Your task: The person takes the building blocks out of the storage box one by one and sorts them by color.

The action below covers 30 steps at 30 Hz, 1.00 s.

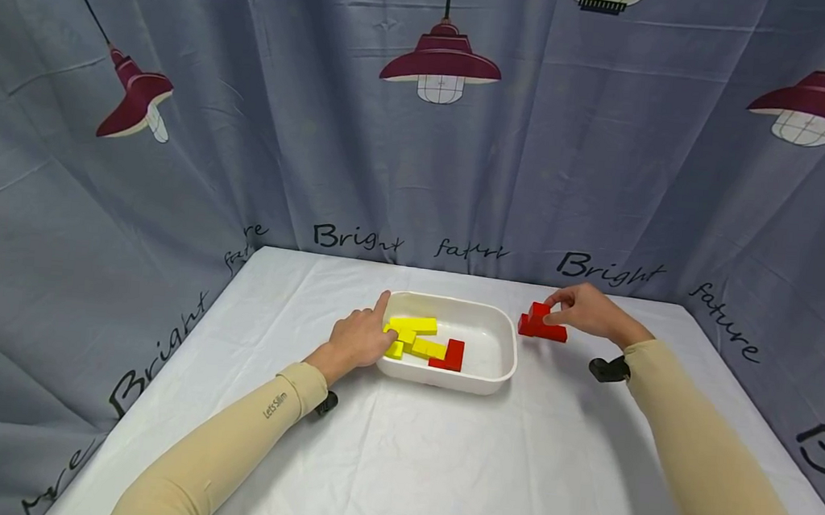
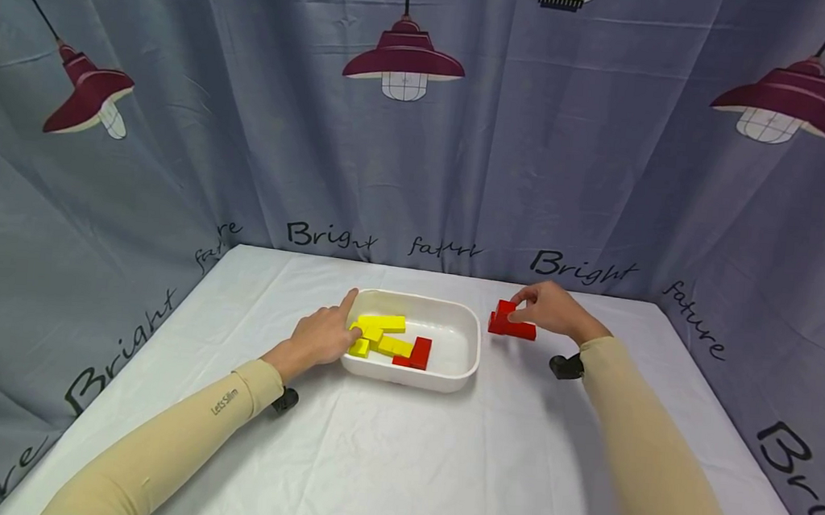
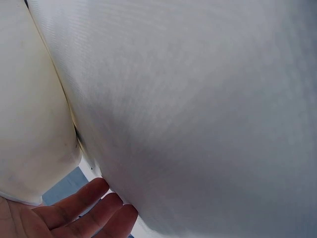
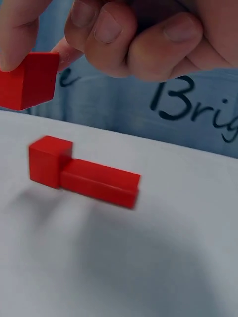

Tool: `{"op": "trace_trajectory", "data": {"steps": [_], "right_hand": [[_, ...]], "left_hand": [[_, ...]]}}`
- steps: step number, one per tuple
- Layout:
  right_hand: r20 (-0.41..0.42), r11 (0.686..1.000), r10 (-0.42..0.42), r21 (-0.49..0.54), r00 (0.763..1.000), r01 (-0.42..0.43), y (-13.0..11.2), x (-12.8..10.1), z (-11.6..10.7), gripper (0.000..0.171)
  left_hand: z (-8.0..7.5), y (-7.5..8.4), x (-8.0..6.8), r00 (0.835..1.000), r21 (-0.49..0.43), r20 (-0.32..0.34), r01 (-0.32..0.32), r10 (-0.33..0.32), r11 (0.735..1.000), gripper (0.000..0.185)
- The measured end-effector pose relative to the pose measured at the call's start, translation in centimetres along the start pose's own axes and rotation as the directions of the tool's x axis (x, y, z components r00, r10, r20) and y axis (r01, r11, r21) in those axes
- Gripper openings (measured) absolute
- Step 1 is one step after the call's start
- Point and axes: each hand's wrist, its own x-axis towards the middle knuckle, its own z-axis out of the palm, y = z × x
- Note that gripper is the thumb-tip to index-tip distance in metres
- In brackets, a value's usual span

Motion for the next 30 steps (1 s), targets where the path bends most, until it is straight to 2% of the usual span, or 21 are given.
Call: {"op": "trace_trajectory", "data": {"steps": [17,24,30], "right_hand": [[-0.035,0.994,0.105,0.035,0.994,-0.104,4.4,-0.8,-0.6,0.046],[-0.051,0.990,0.137,0.040,0.989,-0.135,6.0,-1.0,-0.3,0.053],[-0.084,0.989,0.147,0.023,0.986,-0.146,7.0,-0.9,0.1,0.053]], "left_hand": [[0.0,0.1,-0.1,1.000,0.001,0.003,0.000,-0.001,1.000,0.077],[0.0,0.0,-0.1,1.000,-0.004,-0.004,-0.003,0.003,1.000,0.077],[0.0,0.0,-0.1,1.000,-0.005,-0.004,0.003,-0.003,1.000,0.077]]}}
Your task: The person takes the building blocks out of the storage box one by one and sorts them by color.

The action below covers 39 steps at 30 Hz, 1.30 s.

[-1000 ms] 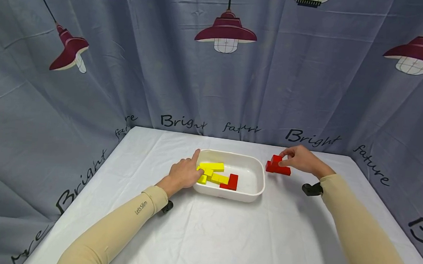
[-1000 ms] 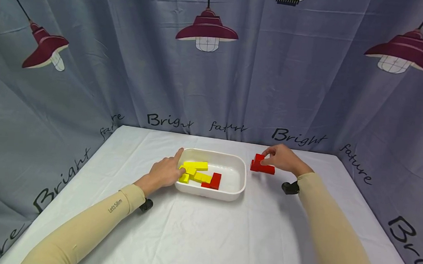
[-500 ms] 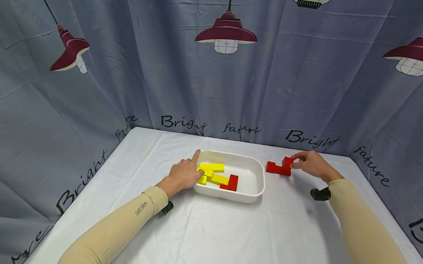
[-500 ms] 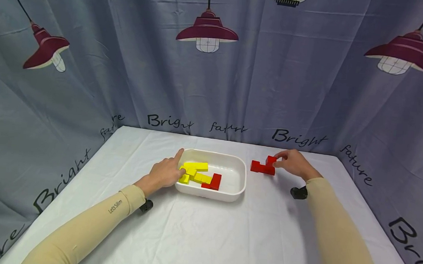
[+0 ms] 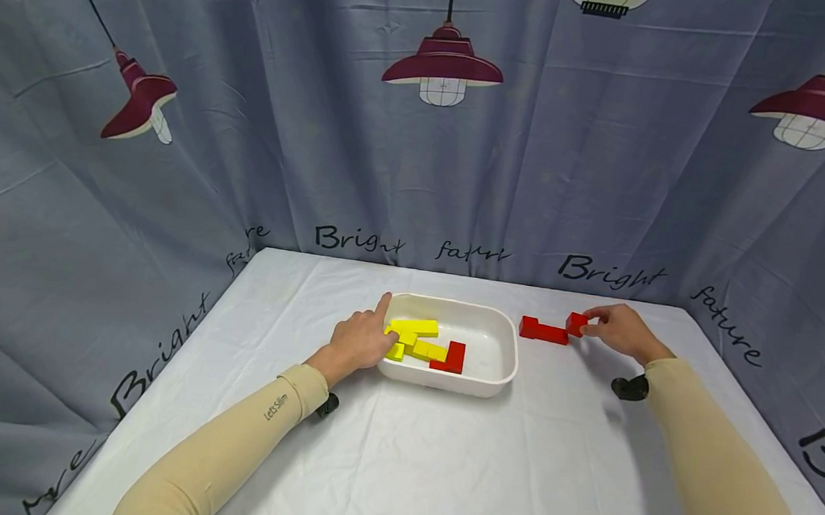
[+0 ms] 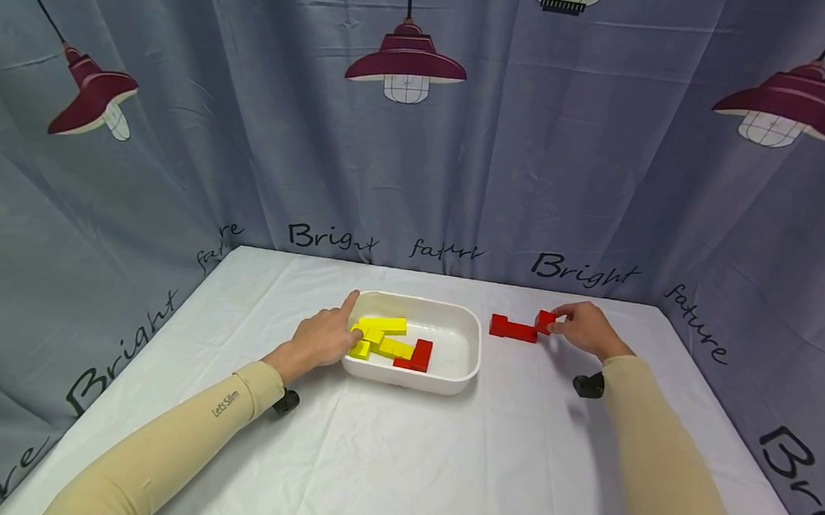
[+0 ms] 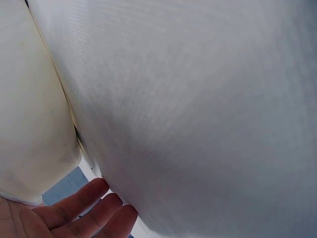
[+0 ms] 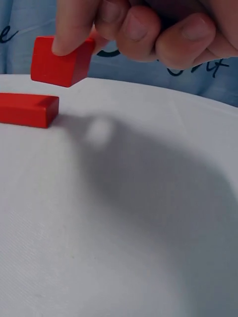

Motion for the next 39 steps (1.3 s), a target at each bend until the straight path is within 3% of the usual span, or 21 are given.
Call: {"op": "trace_trajectory", "data": {"steps": [18,39], "right_hand": [[-0.021,0.998,0.024,-0.051,0.999,-0.025,2.3,0.6,1.3,0.048],[-0.023,0.998,0.051,-0.029,0.998,-0.052,1.4,1.1,2.3,0.047]], "left_hand": [[0.2,0.2,0.0,1.000,0.002,0.000,-0.002,0.002,1.000,0.078],[0.1,-0.1,0.0,1.000,0.009,-0.001,-0.012,0.012,1.000,0.078]]}}
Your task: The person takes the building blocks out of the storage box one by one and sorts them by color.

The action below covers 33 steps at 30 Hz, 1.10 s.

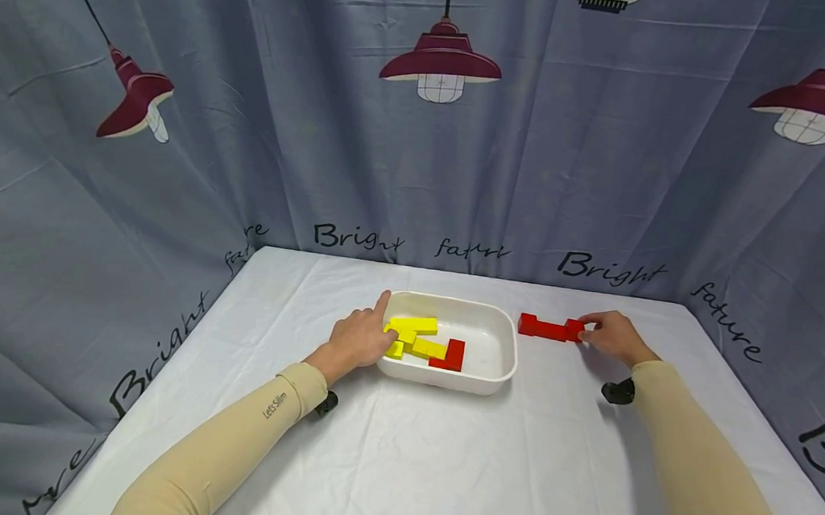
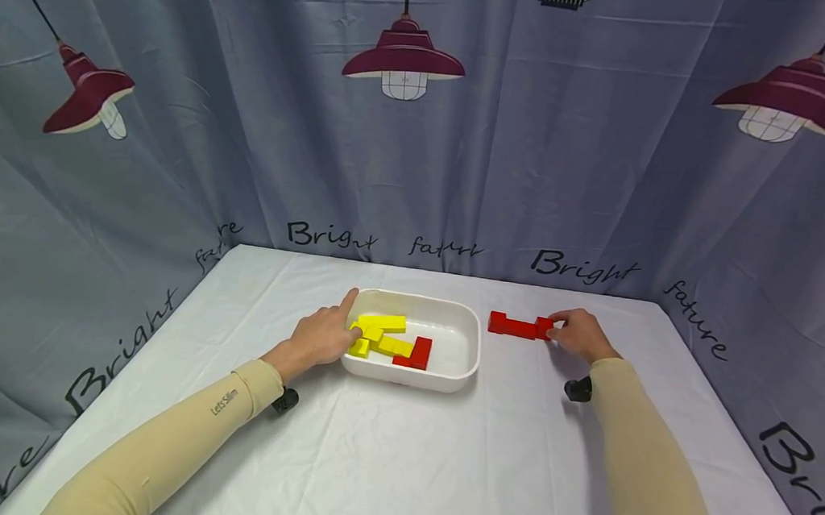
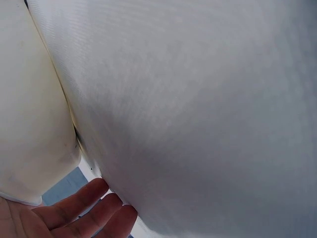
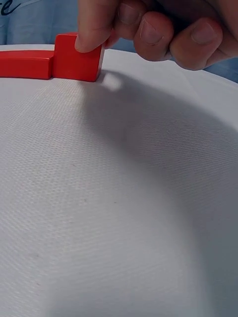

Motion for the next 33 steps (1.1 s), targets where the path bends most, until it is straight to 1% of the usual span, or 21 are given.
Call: {"op": "trace_trajectory", "data": {"steps": [9,14,18,20,25,27,33], "right_hand": [[-0.012,1.000,0.003,-0.008,1.000,-0.003,0.0,0.2,0.1,0.050],[-0.025,1.000,0.017,-0.016,1.000,-0.017,0.2,-0.1,-0.2,0.053],[-0.031,1.000,0.002,-0.014,1.000,-0.002,-0.2,-0.5,-0.4,0.053],[-0.032,1.000,-0.009,-0.009,0.999,0.009,-0.6,-0.8,-0.3,0.052],[-0.034,0.997,-0.072,0.000,0.997,0.072,-2.0,-0.9,-0.1,0.048],[-0.027,0.995,-0.098,-0.001,0.995,0.098,-2.6,-1.0,0.0,0.048],[0.008,0.992,-0.129,0.009,0.992,0.129,-4.7,-1.4,0.0,0.047]], "left_hand": [[0.1,0.0,-0.1,1.000,-0.009,-0.001,0.000,0.000,1.000,0.077],[0.0,0.0,-0.1,1.000,-0.009,-0.005,-0.006,0.006,1.000,0.077],[-0.1,0.0,0.0,1.000,-0.007,-0.009,-0.008,0.008,1.000,0.077],[0.0,0.0,0.0,1.000,-0.006,-0.006,-0.007,0.007,1.000,0.077],[0.1,-0.1,0.1,1.000,-0.012,-0.006,-0.002,0.002,1.000,0.077],[0.1,-0.1,0.1,1.000,-0.014,-0.010,-0.002,0.002,1.000,0.077],[0.1,-0.1,0.1,1.000,-0.012,-0.016,-0.008,0.007,1.000,0.077]]}}
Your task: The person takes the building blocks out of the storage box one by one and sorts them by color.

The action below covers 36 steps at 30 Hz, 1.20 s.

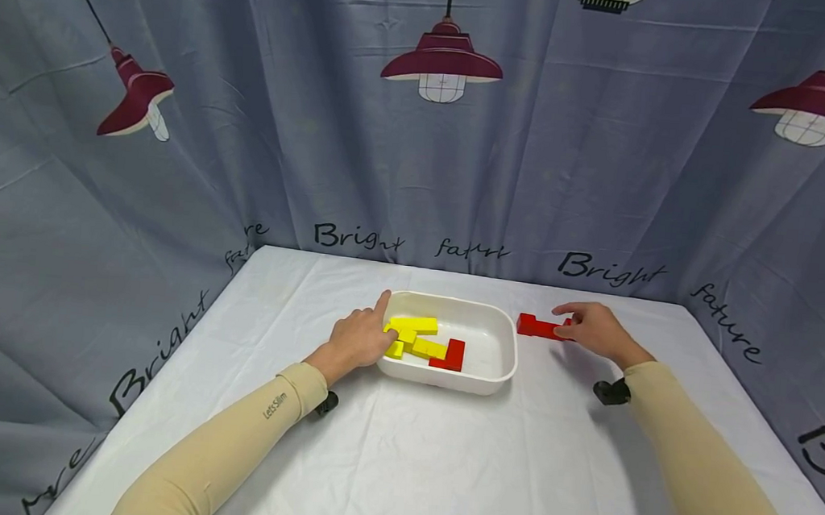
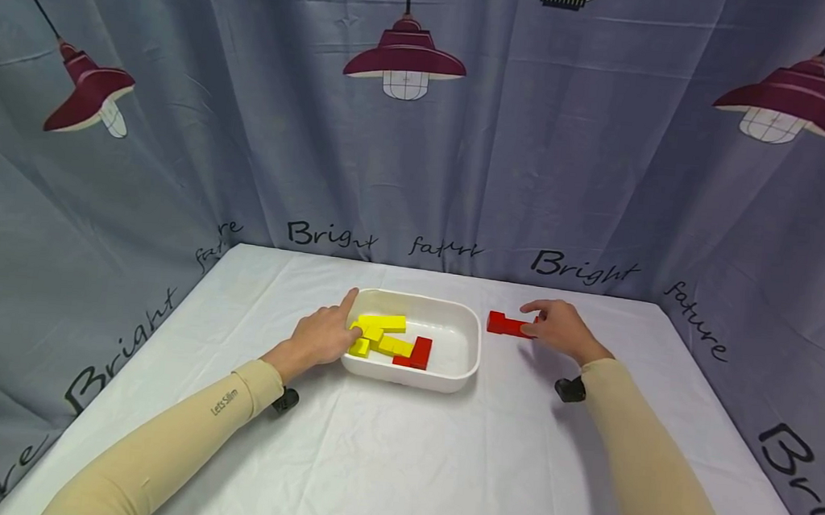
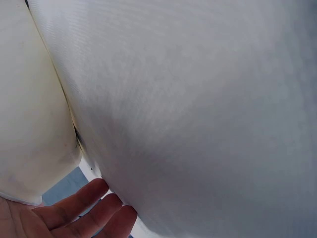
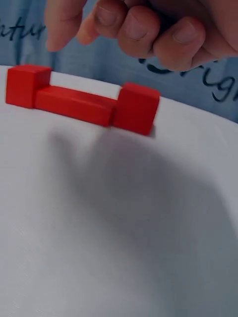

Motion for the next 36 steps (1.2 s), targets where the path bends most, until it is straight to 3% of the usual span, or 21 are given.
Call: {"op": "trace_trajectory", "data": {"steps": [9,22,36], "right_hand": [[0.061,0.996,-0.076,0.046,0.995,0.074,-2.8,-0.3,0.0,0.039],[0.155,0.976,-0.207,0.094,0.966,0.194,-6.0,-0.6,0.4,0.032],[0.233,0.967,-0.245,0.128,0.941,0.220,-8.9,-0.6,1.4,0.037]], "left_hand": [[-0.2,0.1,-0.2,1.000,0.002,0.004,0.002,-0.002,1.000,0.077],[-0.3,0.3,-0.2,1.000,-0.003,0.001,0.009,-0.009,1.000,0.076],[-0.2,0.2,-0.2,1.000,-0.009,0.004,0.018,-0.018,1.000,0.077]]}}
